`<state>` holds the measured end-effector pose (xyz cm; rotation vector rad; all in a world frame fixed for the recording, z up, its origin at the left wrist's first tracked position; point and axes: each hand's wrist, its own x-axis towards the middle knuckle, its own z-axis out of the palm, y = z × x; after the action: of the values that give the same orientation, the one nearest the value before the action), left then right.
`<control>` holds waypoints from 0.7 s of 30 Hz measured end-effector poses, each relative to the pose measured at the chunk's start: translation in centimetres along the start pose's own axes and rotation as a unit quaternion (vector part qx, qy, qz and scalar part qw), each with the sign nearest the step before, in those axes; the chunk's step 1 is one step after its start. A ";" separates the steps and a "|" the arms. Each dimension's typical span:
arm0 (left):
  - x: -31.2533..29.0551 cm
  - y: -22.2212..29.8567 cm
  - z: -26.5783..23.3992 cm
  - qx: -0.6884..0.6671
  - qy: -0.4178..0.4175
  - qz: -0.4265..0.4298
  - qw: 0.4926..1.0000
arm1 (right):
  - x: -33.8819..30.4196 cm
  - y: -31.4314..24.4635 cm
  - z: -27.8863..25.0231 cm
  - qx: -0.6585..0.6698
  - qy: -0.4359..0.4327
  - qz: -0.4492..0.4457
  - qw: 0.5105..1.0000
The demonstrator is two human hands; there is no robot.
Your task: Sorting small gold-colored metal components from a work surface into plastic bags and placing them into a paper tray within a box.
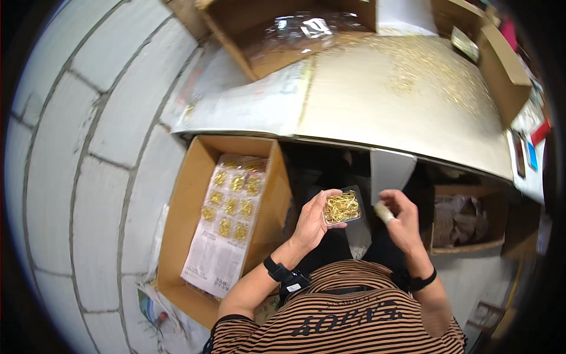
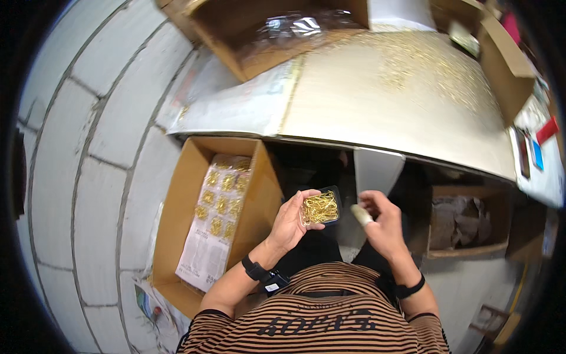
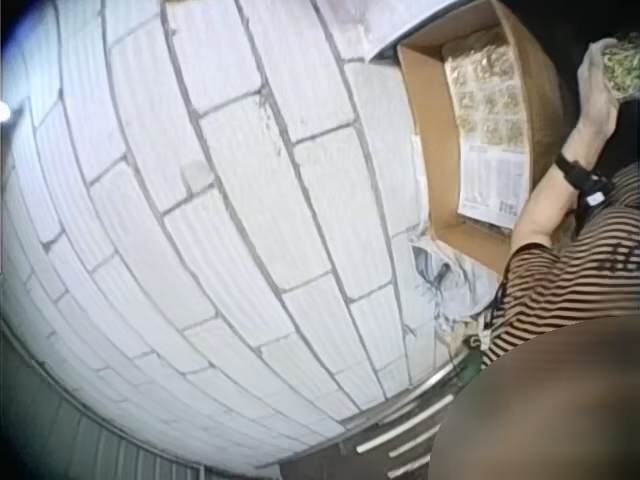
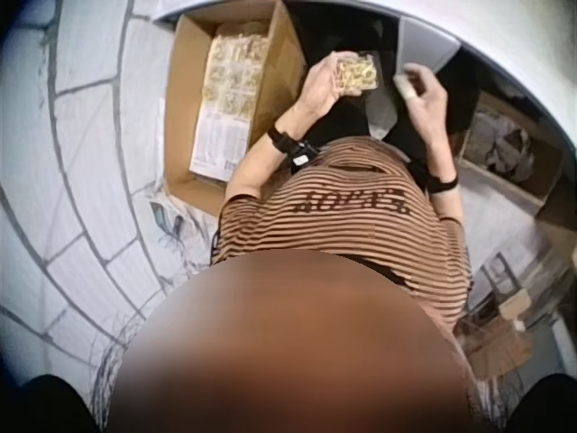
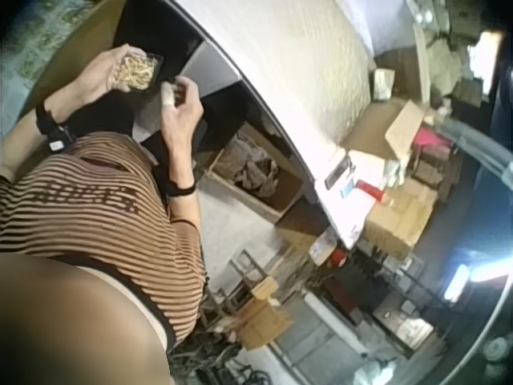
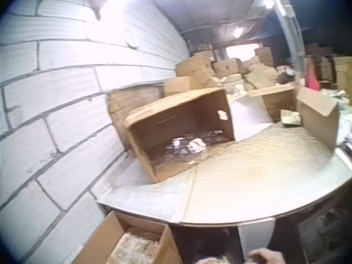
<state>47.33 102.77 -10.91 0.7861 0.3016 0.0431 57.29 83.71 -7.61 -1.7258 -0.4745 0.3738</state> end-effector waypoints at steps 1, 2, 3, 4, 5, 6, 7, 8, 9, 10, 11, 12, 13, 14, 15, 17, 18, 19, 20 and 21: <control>-0.6 1.1 -0.7 0.019 0.025 0.006 1.000 | 0.1 0.2 -0.1 -0.024 0.008 -0.024 0.999; -1.2 2.5 -1.5 0.019 0.044 0.025 0.999 | 0.2 0.6 -0.4 -0.045 0.013 -0.048 0.998; -1.8 4.2 -2.3 0.032 0.064 0.044 0.996 | 0.1 0.3 -0.8 -0.065 0.024 -0.048 0.996; -2.9 5.9 -3.3 0.046 0.090 0.063 0.993 | 0.0 0.3 -0.9 -0.082 0.031 -0.049 0.995; -4.1 7.5 -4.2 0.054 0.118 0.105 0.986 | -0.2 1.2 -1.4 -0.084 0.032 -0.048 0.995; -5.8 8.9 -6.4 0.052 0.122 0.137 0.982 | -0.3 2.1 -1.6 -0.084 0.029 -0.049 0.995; -7.1 10.2 -7.4 0.062 0.196 0.163 0.965 | -0.5 2.3 -1.8 -0.085 0.027 -0.026 0.996; -8.9 11.1 -8.4 0.072 0.272 0.187 0.941 | -0.6 2.5 -1.7 -0.084 0.022 -0.002 0.996; -10.6 11.7 -10.0 0.069 0.284 0.193 0.937 | -0.5 2.4 -1.6 -0.060 0.007 0.030 0.998; -12.6 12.1 -12.0 0.110 0.321 0.187 0.922 | -0.3 2.8 -1.4 -0.070 -0.001 0.042 0.997; -14.7 12.3 -14.0 0.152 0.358 0.179 0.904 | 0.0 3.1 -0.8 -0.089 -0.012 0.052 0.995; -16.4 12.2 -15.9 0.147 0.367 0.180 0.901 | 0.3 3.0 -0.4 -0.112 -0.017 0.061 0.992; -18.6 11.7 -17.8 0.155 0.407 0.137 0.890 | 0.8 3.3 0.5 -0.110 -0.033 0.061 0.992; -18.7 10.9 -19.1 0.157 0.415 0.093 0.891 | 0.3 2.4 -0.1 -0.137 -0.019 0.056 0.989; -19.5 9.9 -20.1 0.153 0.419 0.092 0.891 | 0.6 2.3 0.3 -0.154 -0.025 0.057 0.986; -21.6 7.9 -21.4 0.149 0.429 -0.043 0.890 | 1.4 2.0 1.8 -0.176 -0.058 0.061 0.981; -22.4 7.1 -21.5 0.142 0.436 -0.045 0.888 | 1.7 1.9 2.4 -0.196 -0.081 0.063 0.975; -22.8 6.4 -21.5 0.131 0.422 -0.090 0.893 | 2.0 2.0 3.1 -0.199 -0.090 0.064 0.974; -23.0 5.6 -21.5 0.119 0.405 -0.133 0.896 | 2.4 2.0 3.7 -0.227 -0.118 0.044 0.966; -23.2 4.9 -21.8 0.112 0.403 -0.145 0.897 | 2.5 2.0 4.1 -0.255 -0.144 0.025 0.956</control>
<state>19.35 117.75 -16.14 0.9166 1.2307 0.0521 57.65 88.11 -10.39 -2.1968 -0.7916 0.5802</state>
